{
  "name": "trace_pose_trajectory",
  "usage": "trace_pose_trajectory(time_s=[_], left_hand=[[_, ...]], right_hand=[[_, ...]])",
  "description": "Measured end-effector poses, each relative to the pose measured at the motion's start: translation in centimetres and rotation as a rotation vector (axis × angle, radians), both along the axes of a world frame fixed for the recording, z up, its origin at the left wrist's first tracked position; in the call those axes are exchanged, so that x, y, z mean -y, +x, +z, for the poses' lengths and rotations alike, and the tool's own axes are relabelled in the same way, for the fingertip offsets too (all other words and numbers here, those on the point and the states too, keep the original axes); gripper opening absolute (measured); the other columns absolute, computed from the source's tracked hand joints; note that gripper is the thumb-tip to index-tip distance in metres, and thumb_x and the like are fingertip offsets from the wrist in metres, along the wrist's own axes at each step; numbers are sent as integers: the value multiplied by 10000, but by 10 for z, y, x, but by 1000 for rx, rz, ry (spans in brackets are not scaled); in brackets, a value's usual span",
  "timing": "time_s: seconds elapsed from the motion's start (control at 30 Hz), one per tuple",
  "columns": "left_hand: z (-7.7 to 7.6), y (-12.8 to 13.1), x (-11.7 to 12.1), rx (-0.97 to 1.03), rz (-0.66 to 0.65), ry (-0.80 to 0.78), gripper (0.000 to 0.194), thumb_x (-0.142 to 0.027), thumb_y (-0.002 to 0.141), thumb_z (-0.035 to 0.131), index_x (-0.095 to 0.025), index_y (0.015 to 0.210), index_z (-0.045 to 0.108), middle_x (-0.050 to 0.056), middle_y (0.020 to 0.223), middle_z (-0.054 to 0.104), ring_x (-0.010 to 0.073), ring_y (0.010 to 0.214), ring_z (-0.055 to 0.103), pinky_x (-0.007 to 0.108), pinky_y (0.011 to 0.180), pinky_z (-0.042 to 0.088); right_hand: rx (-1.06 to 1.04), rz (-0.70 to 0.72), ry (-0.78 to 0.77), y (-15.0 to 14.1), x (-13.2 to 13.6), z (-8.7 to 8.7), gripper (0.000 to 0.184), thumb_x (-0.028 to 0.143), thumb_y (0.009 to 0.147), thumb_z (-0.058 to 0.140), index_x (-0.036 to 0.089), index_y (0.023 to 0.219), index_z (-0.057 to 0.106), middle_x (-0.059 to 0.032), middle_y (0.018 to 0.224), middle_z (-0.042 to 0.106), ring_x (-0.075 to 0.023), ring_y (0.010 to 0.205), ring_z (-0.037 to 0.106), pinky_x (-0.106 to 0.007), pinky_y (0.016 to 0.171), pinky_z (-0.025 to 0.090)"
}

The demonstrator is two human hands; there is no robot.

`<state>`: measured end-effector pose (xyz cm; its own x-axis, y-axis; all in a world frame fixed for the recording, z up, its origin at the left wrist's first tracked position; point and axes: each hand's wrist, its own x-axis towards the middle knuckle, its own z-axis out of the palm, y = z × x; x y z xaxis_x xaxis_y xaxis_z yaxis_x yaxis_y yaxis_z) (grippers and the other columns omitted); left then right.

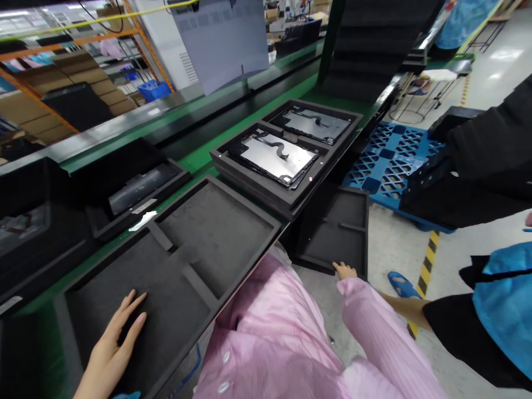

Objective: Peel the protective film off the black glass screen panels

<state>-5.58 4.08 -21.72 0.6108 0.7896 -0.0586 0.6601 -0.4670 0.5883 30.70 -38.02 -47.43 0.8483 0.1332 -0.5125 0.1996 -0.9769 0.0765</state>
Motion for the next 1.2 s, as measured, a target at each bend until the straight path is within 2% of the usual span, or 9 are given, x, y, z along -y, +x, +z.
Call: trace_pose_trajectory(time_s=[0.1,0.2,0.3,0.43,0.57,0.7,0.93,1.1,1.2], left_hand=[[-1,-1,0,24,-14,26,601,-609,800,408,-200,1217,552,79,1475,360,250,1378,287,472,1120,257],[-1,-1,1,34,-21,30,594,-599,807,411,-192,1216,552,85,1473,362,252,1371,303,460,1124,254],[0,0,2,31,-22,35,578,-590,815,414,-198,1217,551,83,1471,368,249,1371,302,460,1125,254],[-2,-1,2,34,-45,62,571,-575,832,411,-194,1237,536,90,1473,362,239,1378,289,456,1138,220],[-3,-2,1,38,-55,69,563,-572,836,409,-192,1230,540,92,1476,357,237,1380,285,451,1143,205],[-2,-2,2,38,-42,59,553,-571,832,411,-202,1221,546,86,1469,370,237,1377,290,455,1135,223],[-2,-1,3,69,-62,85,529,-532,844,414,-190,1226,542,95,1459,387,234,1376,290,435,1134,225],[-3,0,1,63,-60,74,505,-512,848,422,-197,1223,545,101,1457,389,248,1374,290,455,1126,240],[-5,0,0,77,-68,86,495,-499,851,422,-193,1218,547,109,1452,395,250,1373,292,458,1131,225]], right_hand=[[-74,-79,-37,-8,28,4,321,296,916,538,119,1183,521,-87,1133,525,-168,999,541,-369,876,494],[-45,-216,-100,-11,24,4,321,306,921,528,123,1184,521,-88,1123,526,-170,999,540,-364,866,497],[96,-335,-131,-12,-3,3,361,336,925,514,131,1222,497,-106,1190,488,-206,1083,500,-416,917,465],[286,-285,-17,-8,-60,0,448,387,934,485,152,1311,427,-113,1319,391,-248,1217,394,-488,1023,359],[265,-235,66,2,-116,-12,463,406,926,498,150,1306,431,-113,1275,428,-230,1155,449,-446,967,423],[213,-297,32,5,-136,-24,427,331,914,532,153,1292,442,-116,1278,418,-228,1132,464,-416,912,473],[170,-226,47,-12,-94,-26,461,285,902,549,167,1326,411,-116,1330,366,-254,1190,415,-446,942,456],[144,-152,88,-33,-39,-22,463,245,896,554,173,1331,413,-114,1364,336,-261,1213,398,-453,951,453],[160,-110,115,-40,-2,-14,415,240,893,562,157,1286,458,-110,1321,391,-239,1176,439,-422,927,474]])
